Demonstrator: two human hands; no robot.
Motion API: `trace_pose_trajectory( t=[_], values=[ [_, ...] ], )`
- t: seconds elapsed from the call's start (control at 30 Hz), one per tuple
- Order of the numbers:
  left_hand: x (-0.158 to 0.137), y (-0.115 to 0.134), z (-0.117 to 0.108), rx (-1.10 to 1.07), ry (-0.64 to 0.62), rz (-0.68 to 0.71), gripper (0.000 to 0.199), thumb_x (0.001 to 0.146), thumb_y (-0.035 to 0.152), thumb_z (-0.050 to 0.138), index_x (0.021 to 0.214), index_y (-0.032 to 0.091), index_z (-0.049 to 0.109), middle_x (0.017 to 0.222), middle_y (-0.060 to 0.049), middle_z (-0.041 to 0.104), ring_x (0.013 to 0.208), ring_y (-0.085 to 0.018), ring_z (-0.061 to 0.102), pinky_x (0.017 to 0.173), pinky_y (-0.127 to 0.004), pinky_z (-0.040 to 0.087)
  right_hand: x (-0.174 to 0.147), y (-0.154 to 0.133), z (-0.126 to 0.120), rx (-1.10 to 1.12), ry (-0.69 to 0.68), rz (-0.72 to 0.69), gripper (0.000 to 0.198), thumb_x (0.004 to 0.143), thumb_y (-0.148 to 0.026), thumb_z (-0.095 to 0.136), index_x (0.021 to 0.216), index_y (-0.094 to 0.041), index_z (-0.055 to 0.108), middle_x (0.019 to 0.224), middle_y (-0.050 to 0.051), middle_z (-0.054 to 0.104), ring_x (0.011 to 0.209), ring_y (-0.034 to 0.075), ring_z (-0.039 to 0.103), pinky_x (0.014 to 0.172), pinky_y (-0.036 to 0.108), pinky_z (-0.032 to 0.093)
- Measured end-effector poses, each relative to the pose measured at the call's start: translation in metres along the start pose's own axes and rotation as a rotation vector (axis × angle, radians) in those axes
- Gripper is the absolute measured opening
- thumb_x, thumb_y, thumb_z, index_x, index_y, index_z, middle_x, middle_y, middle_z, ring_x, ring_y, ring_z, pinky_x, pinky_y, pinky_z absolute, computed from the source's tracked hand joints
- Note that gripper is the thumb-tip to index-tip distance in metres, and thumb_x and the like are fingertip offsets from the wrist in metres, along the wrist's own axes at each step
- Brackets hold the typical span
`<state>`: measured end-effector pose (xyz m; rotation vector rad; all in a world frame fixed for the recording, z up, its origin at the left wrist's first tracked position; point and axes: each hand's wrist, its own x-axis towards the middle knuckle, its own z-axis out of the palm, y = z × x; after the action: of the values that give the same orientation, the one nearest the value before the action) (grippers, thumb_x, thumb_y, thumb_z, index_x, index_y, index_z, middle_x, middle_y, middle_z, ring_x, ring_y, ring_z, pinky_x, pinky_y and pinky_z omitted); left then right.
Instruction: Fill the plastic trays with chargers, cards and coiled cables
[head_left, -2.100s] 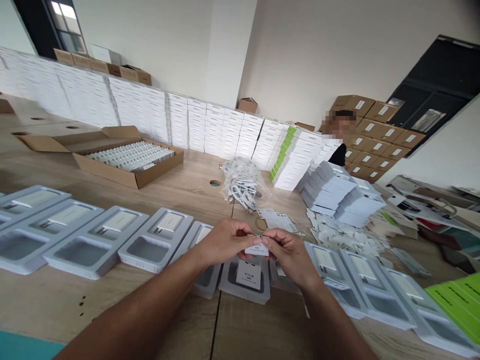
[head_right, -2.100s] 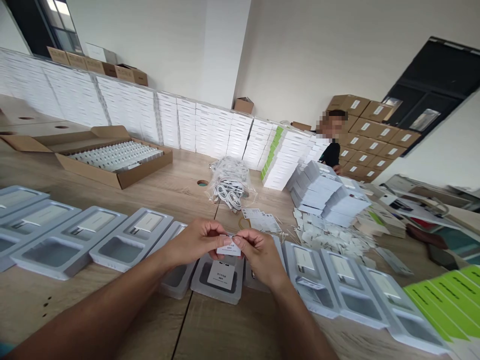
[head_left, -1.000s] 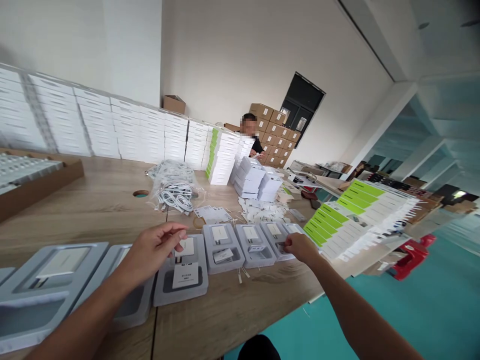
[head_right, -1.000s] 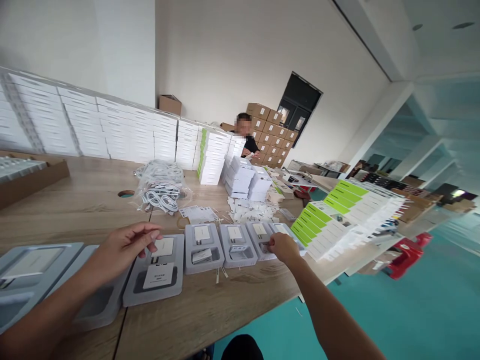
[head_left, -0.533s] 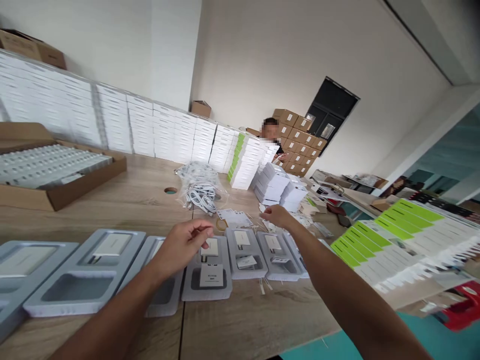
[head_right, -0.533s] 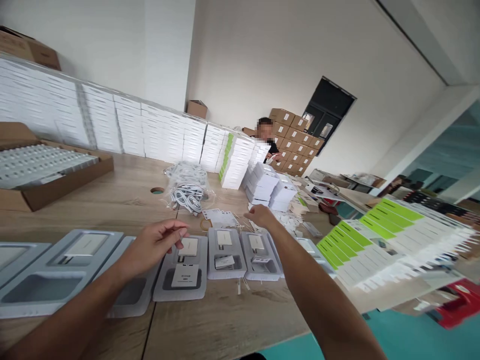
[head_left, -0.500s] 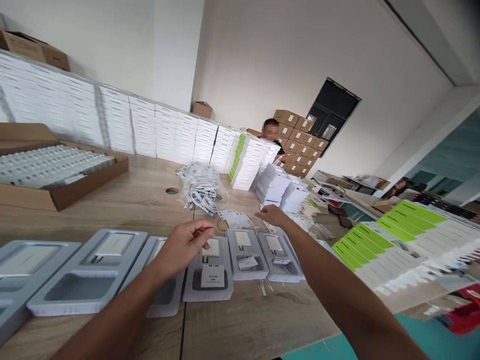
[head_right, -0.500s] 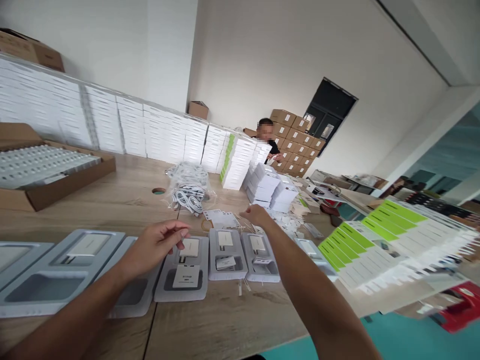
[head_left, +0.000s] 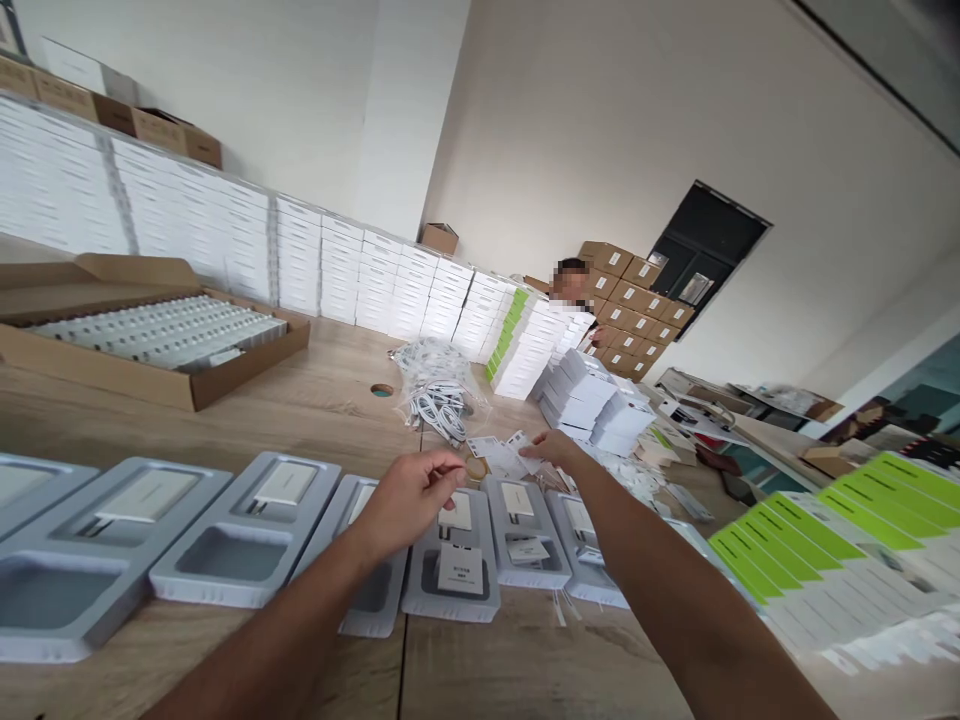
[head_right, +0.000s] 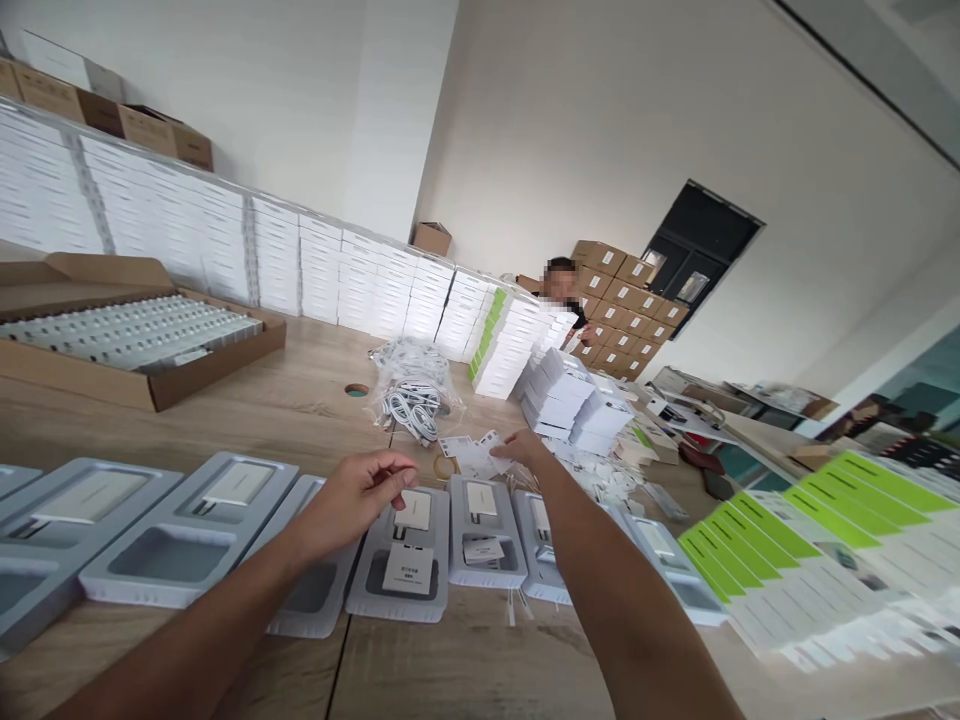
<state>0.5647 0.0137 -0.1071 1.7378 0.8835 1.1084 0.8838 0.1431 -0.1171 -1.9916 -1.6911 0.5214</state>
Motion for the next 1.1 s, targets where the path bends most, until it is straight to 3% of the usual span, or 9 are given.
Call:
trace_pose_trajectory(
  t=[0.1,0.2,0.3,0.4,0.53,0.7,0.83,0.97,1.1],
  values=[
    [0.001,-0.003,0.000,-0.033,0.015,-0.033,0.026,0.084,0.043,0.052,0.079,0.020,0.064,0.075,0.002,0.063,0.062,-0.014,0.063,0.060,-0.024,0.045,-0.016,-0.020,-0.009,0.134,-0.038,0.010,0.036,0.062,-0.038,0.079,0.084,-0.012,0.067,0.066,0.005,0.068,0.054,0.014,0.056,0.046,0.023,0.037],
    [0.002,-0.006,0.001,-0.111,0.003,-0.121,0.034,0.082,0.051,0.054,0.080,0.018,0.063,0.078,-0.001,0.065,0.064,-0.015,0.064,0.051,-0.022,0.042,-0.050,-0.054,0.000,0.356,-0.158,-0.093,0.047,0.069,-0.048,0.073,0.101,-0.013,0.065,0.084,0.007,0.071,0.066,0.015,0.062,0.055,0.024,0.044],
    [0.003,-0.009,0.002,-0.269,-0.063,-0.177,0.040,0.075,0.053,0.063,0.090,0.017,0.064,0.087,-0.005,0.068,0.071,-0.017,0.066,0.049,-0.020,0.043,-0.096,-0.090,0.022,0.677,-0.334,-0.252,0.046,0.068,-0.048,0.076,0.099,-0.015,0.066,0.084,0.004,0.069,0.067,0.015,0.060,0.060,0.025,0.045],
    [0.004,-0.010,0.001,-0.387,-0.096,-0.182,0.040,0.071,0.048,0.070,0.092,0.015,0.065,0.079,-0.006,0.068,0.069,-0.017,0.067,0.053,-0.022,0.049,-0.133,-0.109,0.044,0.767,-0.357,-0.364,0.036,0.073,-0.048,0.072,0.087,-0.016,0.066,0.074,0.000,0.064,0.064,0.012,0.054,0.059,0.023,0.041],
    [0.004,-0.009,-0.001,-0.419,-0.102,-0.253,0.035,0.072,0.043,0.070,0.089,0.013,0.065,0.071,-0.006,0.068,0.062,-0.016,0.067,0.054,-0.023,0.051,-0.146,-0.101,0.056,0.794,-0.317,-0.355,0.033,0.082,-0.049,0.064,0.095,-0.019,0.064,0.075,-0.001,0.062,0.064,0.011,0.052,0.058,0.022,0.041],
    [0.004,-0.004,0.001,-0.405,-0.189,-0.347,0.023,0.077,0.035,0.062,0.085,0.014,0.064,0.066,-0.004,0.067,0.059,-0.016,0.067,0.053,-0.024,0.052,-0.147,-0.080,0.053,0.908,-0.424,-0.319,0.034,0.082,-0.045,0.065,0.108,-0.024,0.060,0.082,0.000,0.064,0.065,0.012,0.055,0.060,0.023,0.044],
    [0.003,-0.003,0.003,-0.376,-0.168,-0.367,0.021,0.079,0.032,0.061,0.088,0.014,0.064,0.069,-0.005,0.068,0.060,-0.016,0.067,0.055,-0.024,0.052,-0.149,-0.075,0.052,0.983,-0.477,-0.285,0.033,0.082,-0.040,0.065,0.112,-0.027,0.059,0.087,0.000,0.066,0.064,0.011,0.054,0.056,0.021,0.041],
    [0.003,-0.001,0.004,-0.448,-0.134,-0.397,0.019,0.077,0.030,0.061,0.084,0.012,0.063,0.069,-0.007,0.069,0.061,-0.018,0.068,0.056,-0.026,0.053,-0.147,-0.072,0.056,1.059,-0.436,-0.303,0.023,0.082,-0.038,0.064,0.101,-0.025,0.063,0.073,-0.002,0.062,0.056,0.009,0.048,0.050,0.020,0.034],
    [0.003,-0.001,0.003,-0.498,-0.134,-0.399,0.027,0.080,0.037,0.057,0.085,0.012,0.063,0.074,-0.009,0.070,0.065,-0.019,0.069,0.057,-0.027,0.054,-0.145,-0.070,0.059,1.006,-0.293,-0.430,0.017,0.085,-0.037,0.060,0.084,-0.021,0.066,0.071,-0.001,0.060,0.058,0.009,0.049,0.051,0.021,0.035]
  ],
)
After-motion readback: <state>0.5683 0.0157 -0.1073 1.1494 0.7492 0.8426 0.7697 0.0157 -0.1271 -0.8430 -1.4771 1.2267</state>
